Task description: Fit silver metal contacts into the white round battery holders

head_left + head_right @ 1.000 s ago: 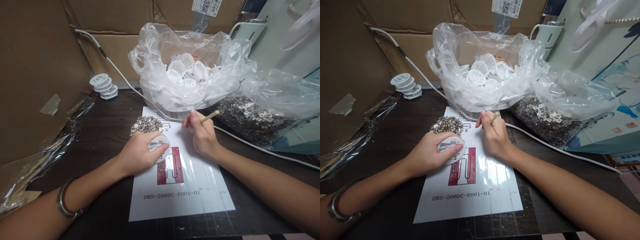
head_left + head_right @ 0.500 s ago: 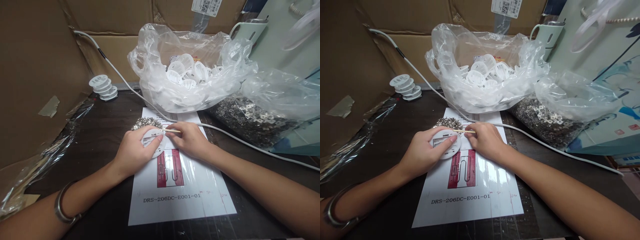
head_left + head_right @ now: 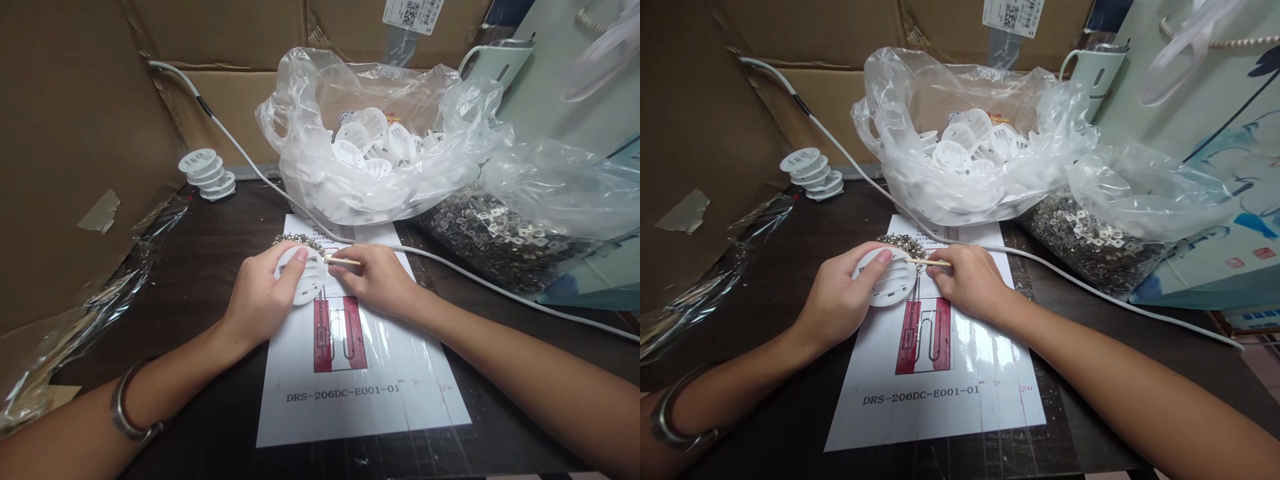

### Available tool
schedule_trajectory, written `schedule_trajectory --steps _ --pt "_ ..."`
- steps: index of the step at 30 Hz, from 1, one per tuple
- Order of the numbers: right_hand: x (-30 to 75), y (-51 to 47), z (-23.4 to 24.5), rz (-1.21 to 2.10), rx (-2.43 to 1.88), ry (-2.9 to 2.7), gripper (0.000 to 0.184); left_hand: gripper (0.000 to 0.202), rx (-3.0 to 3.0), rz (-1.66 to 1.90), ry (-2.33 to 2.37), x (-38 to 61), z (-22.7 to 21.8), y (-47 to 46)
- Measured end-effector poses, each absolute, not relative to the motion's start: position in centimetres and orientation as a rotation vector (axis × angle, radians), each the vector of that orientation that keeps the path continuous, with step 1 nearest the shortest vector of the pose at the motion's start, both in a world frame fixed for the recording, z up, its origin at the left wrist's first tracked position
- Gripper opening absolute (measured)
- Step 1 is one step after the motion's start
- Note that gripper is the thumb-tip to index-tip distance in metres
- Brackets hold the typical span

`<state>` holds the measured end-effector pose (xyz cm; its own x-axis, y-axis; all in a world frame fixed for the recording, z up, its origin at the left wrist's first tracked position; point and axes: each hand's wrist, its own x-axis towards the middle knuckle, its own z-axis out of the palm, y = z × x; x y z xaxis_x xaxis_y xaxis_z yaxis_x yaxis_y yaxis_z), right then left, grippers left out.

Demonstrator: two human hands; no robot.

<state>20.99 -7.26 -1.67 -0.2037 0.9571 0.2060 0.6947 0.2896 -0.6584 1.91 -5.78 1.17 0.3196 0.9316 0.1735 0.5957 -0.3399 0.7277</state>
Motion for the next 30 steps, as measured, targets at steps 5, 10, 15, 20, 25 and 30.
schedule_trajectory --steps 5,10,15,20,25,30 --pt "20.94 -7.24 -1.55 0.62 -1.496 -1.975 0.019 0.03 2.034 0.782 1.32 1.98 1.09 -5.88" --pt "20.99 -7.22 -1.66 0.637 -1.52 -1.95 0.019 0.028 2.032 0.799 1.308 1.97 1.12 -5.89" --pt "21.16 -7.31 -1.65 0.637 -1.504 -1.887 0.018 0.029 2.022 0.809 1.34 1.91 1.12 -5.82" --pt "21.07 -7.4 -1.35 0.636 -1.533 -1.908 0.022 0.03 1.984 0.891 1.358 1.95 1.1 -5.76" --pt "20.95 -7.37 -1.25 0.64 -1.541 -1.931 0.023 0.03 1.975 0.907 1.364 1.9 1.02 -5.79" --pt "20.93 -7.37 -1.21 0.638 -1.555 -1.944 0.021 0.028 1.984 0.902 1.343 1.89 1.04 -5.81"
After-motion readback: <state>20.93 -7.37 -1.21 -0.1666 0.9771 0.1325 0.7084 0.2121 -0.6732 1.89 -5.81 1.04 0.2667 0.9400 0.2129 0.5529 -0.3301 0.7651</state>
